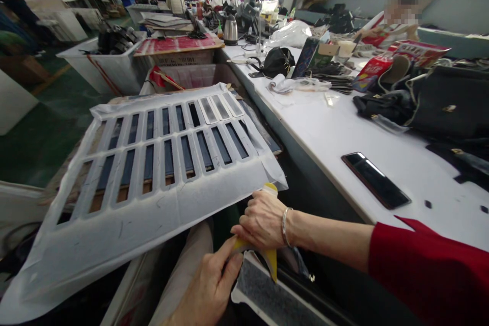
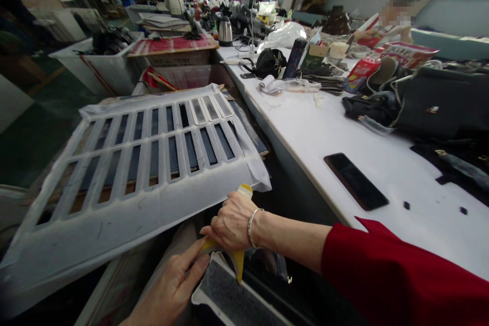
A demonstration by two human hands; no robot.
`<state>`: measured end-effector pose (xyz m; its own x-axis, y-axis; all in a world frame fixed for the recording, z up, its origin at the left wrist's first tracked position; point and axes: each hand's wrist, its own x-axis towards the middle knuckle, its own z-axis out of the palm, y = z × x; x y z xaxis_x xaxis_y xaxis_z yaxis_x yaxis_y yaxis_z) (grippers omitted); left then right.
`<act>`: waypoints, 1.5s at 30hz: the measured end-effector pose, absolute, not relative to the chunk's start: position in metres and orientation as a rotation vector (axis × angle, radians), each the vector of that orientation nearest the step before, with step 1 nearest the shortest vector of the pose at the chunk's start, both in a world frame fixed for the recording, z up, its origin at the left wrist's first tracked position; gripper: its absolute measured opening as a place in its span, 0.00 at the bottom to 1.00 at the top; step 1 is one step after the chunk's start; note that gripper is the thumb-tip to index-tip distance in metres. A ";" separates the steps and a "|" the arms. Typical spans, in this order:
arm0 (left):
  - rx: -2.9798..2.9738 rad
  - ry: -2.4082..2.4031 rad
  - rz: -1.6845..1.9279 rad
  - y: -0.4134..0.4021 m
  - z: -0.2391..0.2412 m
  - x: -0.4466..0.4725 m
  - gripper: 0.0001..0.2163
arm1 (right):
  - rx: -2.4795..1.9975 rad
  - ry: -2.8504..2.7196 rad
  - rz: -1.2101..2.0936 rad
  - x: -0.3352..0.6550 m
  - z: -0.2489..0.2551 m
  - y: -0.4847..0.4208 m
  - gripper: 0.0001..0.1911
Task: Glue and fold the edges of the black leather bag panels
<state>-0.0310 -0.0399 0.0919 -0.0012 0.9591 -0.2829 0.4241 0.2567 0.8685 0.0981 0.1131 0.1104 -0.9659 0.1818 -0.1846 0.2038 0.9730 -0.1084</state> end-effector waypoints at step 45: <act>1.108 1.154 0.668 -0.004 0.080 -0.049 0.21 | 0.941 2.784 -0.294 0.136 0.108 0.051 0.30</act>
